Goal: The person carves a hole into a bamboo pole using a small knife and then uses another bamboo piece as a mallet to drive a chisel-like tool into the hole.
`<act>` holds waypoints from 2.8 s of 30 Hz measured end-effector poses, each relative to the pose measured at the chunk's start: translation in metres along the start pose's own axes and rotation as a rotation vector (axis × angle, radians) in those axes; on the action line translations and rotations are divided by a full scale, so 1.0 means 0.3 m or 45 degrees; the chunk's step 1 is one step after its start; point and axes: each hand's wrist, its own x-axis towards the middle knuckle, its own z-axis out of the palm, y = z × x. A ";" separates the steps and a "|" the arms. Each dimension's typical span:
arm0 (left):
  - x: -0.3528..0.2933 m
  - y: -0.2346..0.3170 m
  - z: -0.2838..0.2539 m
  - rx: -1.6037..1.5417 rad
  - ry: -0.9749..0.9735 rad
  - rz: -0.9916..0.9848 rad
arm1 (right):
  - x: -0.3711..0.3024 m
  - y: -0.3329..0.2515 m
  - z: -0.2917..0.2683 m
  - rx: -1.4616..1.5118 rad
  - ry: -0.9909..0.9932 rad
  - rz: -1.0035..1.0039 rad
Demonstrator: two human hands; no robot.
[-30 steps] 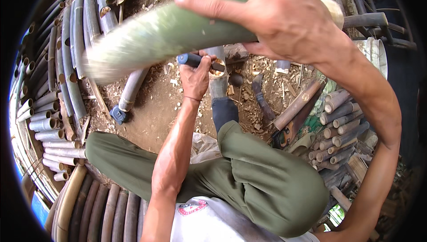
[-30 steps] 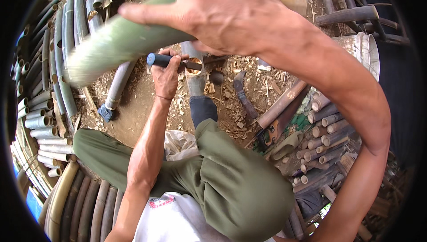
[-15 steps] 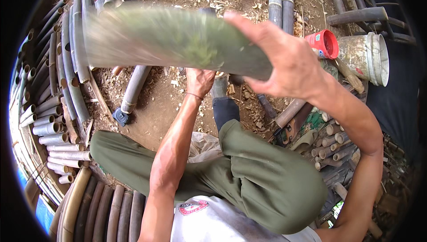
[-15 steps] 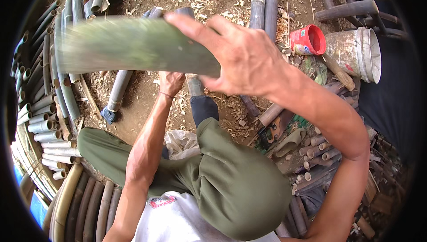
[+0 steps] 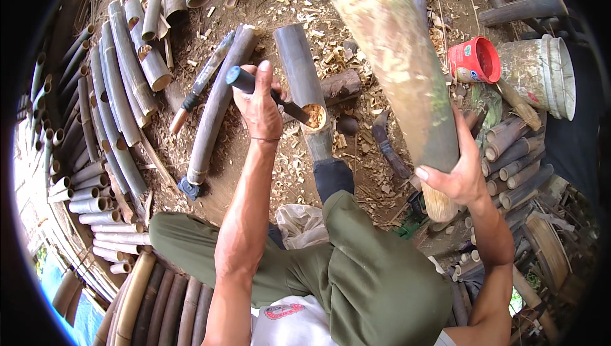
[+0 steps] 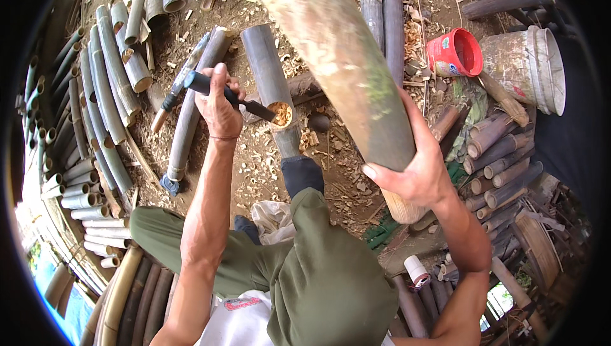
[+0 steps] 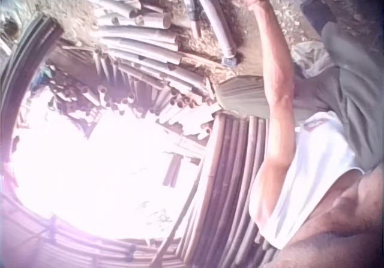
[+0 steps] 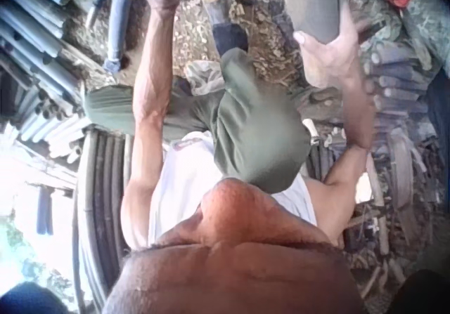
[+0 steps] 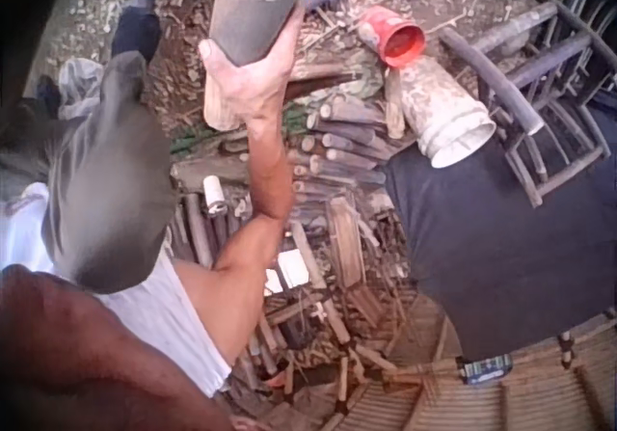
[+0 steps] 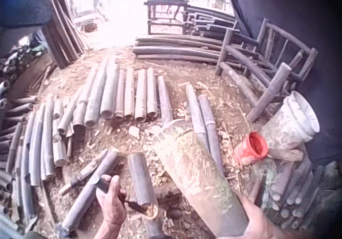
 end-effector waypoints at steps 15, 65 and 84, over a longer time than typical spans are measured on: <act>0.070 -0.072 0.181 0.623 -0.512 -0.363 | 0.012 0.088 -0.116 0.187 0.196 0.433; 0.038 -0.134 0.059 0.432 -0.668 -0.203 | 0.449 -0.165 0.078 -0.531 -0.503 0.212; 0.031 -0.066 0.081 0.331 0.112 -0.149 | 0.332 -0.153 -0.066 0.243 -0.037 0.333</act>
